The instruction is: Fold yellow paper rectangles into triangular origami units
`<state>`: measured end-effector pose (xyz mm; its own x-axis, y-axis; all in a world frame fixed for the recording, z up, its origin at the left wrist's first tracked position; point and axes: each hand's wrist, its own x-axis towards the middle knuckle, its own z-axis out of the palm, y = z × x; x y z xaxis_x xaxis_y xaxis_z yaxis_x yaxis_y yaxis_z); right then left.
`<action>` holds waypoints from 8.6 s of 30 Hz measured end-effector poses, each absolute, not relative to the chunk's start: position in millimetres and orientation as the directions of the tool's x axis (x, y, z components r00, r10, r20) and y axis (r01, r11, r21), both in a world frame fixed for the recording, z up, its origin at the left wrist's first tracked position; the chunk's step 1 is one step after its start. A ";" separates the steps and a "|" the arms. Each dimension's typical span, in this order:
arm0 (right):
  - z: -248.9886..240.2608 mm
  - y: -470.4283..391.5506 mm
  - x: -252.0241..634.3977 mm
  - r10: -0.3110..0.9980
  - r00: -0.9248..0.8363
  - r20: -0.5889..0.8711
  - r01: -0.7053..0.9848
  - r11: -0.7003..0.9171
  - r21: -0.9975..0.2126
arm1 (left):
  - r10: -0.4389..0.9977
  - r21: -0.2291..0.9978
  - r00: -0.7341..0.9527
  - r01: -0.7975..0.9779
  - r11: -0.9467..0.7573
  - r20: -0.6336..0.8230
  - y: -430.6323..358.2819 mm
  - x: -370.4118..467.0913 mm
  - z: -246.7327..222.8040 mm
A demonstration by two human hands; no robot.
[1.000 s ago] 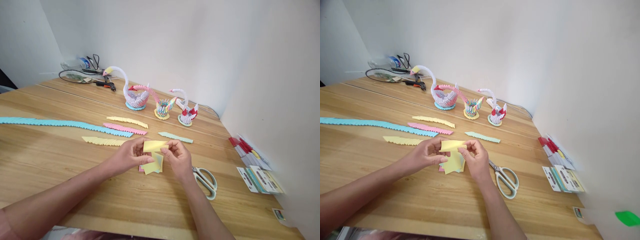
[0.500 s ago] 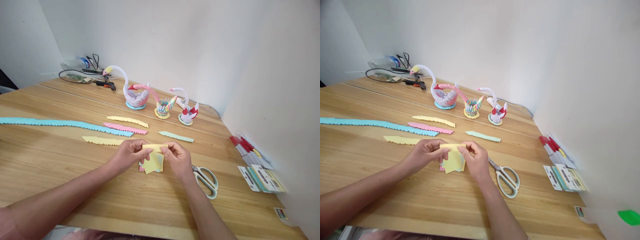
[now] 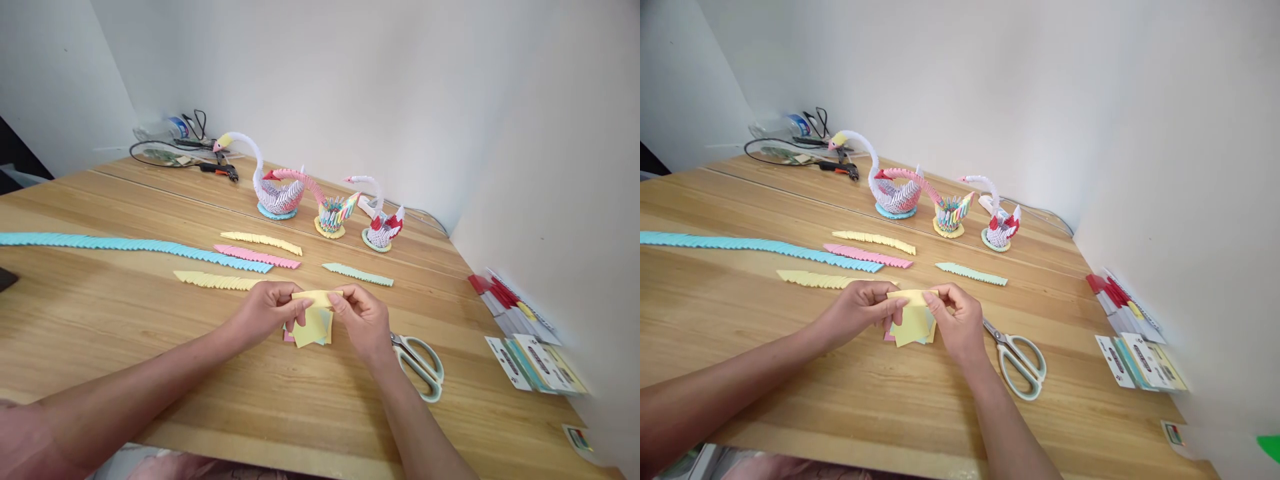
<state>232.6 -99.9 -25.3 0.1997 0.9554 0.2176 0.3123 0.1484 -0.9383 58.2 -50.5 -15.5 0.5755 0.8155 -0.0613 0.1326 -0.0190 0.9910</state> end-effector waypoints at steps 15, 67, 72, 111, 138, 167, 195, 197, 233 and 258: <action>-26.1 -98.9 233.5 0.949 0.213 0.232 0.336 0.152 -0.930 | 0.800 0.991 0.595 0.134 -0.006 -0.075 -50.3 58.9 -15.9; -22.6 -103.3 213.0 0.942 0.293 0.166 0.256 0.090 -0.963 | 0.835 0.988 0.542 -0.060 0.145 -0.089 -42.7 57.1 -17.2; -22.5 -104.9 220.7 0.868 0.351 0.350 0.432 0.182 -0.884 | 0.880 0.949 0.449 -0.182 0.259 -0.154 -36.3 52.5 -14.8; -15.6 -103.4 222.5 0.970 0.139 0.200 0.437 0.121 -0.891 | 0.664 0.991 0.741 0.134 -0.006 -0.096 -44.2 52.3 -16.1; -22.3 -102.6 220.2 0.957 0.159 0.243 0.263 0.197 -0.945 | 0.674 0.985 0.724 0.170 0.034 -0.148 -44.7 53.6 -14.2; -19.6 -102.8 221.3 0.962 0.158 0.225 0.275 0.176 -0.945 | 0.758 0.964 0.652 0.221 -0.147 -0.034 -44.4 55.1 -21.3; -19.6 -104.7 218.3 0.974 0.182 0.133 0.040 0.128 -0.991 | 0.787 0.997 0.613 0.074 0.029 -0.069 -55.7 65.1 -16.2; -20.9 -105.3 218.2 0.971 0.191 0.141 0.033 0.137 -0.990 | 0.800 0.996 0.597 0.087 0.002 -0.053 -56.9 65.6 -14.1; -22.9 -101.1 216.3 0.992 0.112 -0.057 -0.279 -0.024 -0.960 | 0.800 1.000 0.599 -0.018 -0.021 0.028 -51.9 65.5 -20.5; -22.3 -101.1 213.7 0.975 0.214 0.065 -0.034 0.074 -0.997 | 0.774 0.996 0.632 -0.037 0.084 -0.042 -49.7 59.6 -15.8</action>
<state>213.7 -101.1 -22.3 0.2138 0.9747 0.0647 -0.0341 0.0736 -0.9967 59.6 -49.7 -15.8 0.6318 0.7740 -0.0417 -0.0369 0.0837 0.9958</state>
